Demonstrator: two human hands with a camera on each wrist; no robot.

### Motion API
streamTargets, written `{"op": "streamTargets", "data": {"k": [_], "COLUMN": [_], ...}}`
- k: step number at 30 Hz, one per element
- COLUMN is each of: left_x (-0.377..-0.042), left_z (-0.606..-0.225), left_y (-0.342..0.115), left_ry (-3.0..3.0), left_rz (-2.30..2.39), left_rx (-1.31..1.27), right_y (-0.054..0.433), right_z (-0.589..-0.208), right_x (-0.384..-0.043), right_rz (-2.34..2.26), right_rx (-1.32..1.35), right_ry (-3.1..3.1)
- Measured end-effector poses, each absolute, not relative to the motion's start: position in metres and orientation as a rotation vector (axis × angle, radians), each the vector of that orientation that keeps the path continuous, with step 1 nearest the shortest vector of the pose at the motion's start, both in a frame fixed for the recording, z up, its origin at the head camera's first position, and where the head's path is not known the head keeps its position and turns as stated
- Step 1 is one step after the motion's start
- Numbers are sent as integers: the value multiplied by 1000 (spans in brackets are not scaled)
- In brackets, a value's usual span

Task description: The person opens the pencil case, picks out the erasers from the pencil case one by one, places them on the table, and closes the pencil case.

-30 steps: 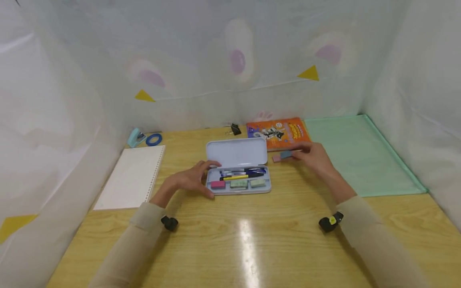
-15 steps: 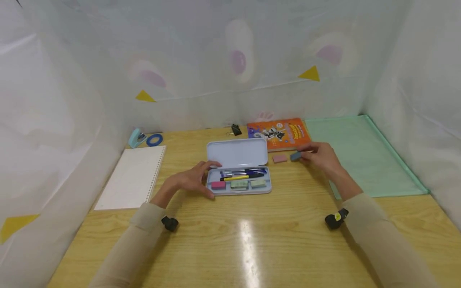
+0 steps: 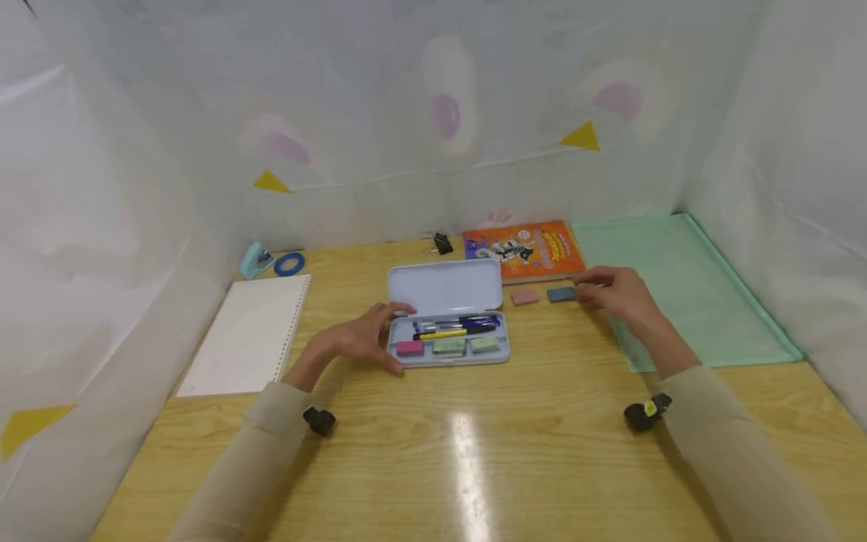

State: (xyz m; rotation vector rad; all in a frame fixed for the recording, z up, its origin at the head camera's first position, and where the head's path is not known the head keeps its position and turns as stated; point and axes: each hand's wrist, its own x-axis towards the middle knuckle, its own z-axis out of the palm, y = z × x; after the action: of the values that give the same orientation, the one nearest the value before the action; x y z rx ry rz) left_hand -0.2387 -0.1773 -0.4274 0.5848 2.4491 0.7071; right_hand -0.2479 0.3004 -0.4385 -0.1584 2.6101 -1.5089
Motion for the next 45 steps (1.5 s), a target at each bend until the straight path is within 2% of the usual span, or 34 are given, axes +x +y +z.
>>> {"op": "streamTargets", "data": {"k": [8, 28, 33, 45], "left_x": [-238, -241, -243, -237], "left_z": [-423, -421, -421, -425], "left_y": [-177, -178, -176, -175], "left_ry": [2443, 2441, 2441, 2444], "left_rz": [721, 707, 699, 715], "left_rx": [574, 580, 591, 533], "right_y": [291, 183, 175, 173], "right_z": [-431, -436, -438, -432], "right_x": [-236, -208, -208, -203], "right_rz": [-1624, -1358, -1212, -1178], "right_rx": [-258, -685, -729, -766], "right_ry": [2570, 2492, 2599, 2664]}}
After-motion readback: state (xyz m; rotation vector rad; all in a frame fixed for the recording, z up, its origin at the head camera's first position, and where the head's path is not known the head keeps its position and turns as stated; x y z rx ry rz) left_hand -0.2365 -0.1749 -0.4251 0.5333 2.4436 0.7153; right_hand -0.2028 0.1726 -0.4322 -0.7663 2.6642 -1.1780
